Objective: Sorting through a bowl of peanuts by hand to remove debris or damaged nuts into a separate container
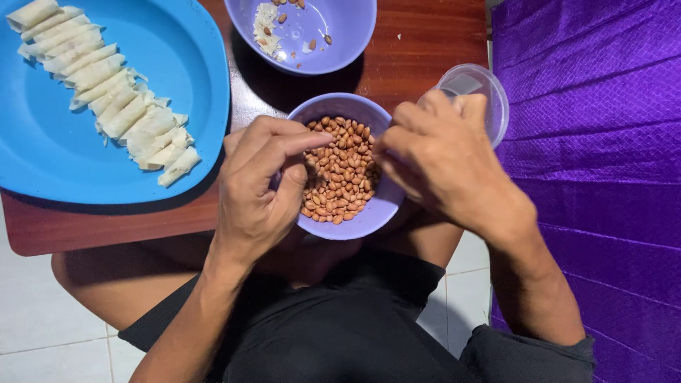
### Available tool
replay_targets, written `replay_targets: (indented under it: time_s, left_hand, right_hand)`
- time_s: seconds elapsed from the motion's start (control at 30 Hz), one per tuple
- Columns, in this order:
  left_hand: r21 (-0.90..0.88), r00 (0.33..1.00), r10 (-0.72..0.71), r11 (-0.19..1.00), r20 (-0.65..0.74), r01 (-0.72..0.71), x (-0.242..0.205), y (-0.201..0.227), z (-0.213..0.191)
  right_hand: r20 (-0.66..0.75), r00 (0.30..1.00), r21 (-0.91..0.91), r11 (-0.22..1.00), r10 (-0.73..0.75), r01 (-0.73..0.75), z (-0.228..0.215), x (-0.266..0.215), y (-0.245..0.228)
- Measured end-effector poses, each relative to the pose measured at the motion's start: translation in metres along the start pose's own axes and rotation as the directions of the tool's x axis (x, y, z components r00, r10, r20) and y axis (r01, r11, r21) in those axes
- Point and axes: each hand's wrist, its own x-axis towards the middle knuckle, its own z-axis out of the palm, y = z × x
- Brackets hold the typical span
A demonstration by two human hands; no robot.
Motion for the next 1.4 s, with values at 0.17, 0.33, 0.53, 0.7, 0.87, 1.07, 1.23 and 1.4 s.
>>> replay_targets:
  time_s: [0.17,0.33,0.53,0.7,0.87,1.07,1.23,1.4]
  left_hand:
    - [-0.091,0.999,0.005,0.996,-0.054,-0.010,0.012,0.004,-0.007]
    - [-0.053,0.994,-0.039,0.998,-0.098,0.034,0.023,0.002,-0.011]
    - [-0.046,0.982,-0.157,0.987,-0.104,0.153,0.009,0.005,-0.025]
    - [-0.149,0.882,-0.470,0.874,-0.024,0.462,-0.014,0.008,-0.025]
    - [-0.156,0.833,-0.553,0.823,0.008,0.547,-0.019,0.005,-0.011]
    - [-0.286,0.877,-0.473,0.855,-0.087,0.433,-0.032,-0.015,0.003]
    - [-0.218,0.874,-0.485,0.857,-0.030,0.468,-0.029,-0.007,0.000]
    - [-0.261,0.919,-0.393,0.890,-0.026,0.374,-0.038,-0.020,0.005]
  right_hand:
    - [-0.194,0.981,0.383,0.919,-0.016,0.091,-0.028,0.013,0.004]
    - [-0.378,0.924,0.502,0.850,0.050,0.159,-0.028,0.060,0.008]
    - [-0.405,0.910,0.507,0.849,0.086,0.146,-0.023,0.071,0.012]
    - [-0.265,0.947,0.542,0.785,-0.181,0.301,-0.022,0.044,-0.015]
    - [0.026,0.985,0.316,0.936,-0.170,0.153,0.013,0.042,-0.054]
    - [0.057,0.997,0.399,0.917,-0.059,0.031,0.053,0.047,-0.029]
    - [-0.122,0.980,0.618,0.761,-0.156,0.198,-0.008,0.030,-0.022]
    - [-0.093,0.995,0.611,0.787,-0.033,0.083,-0.041,0.012,-0.007]
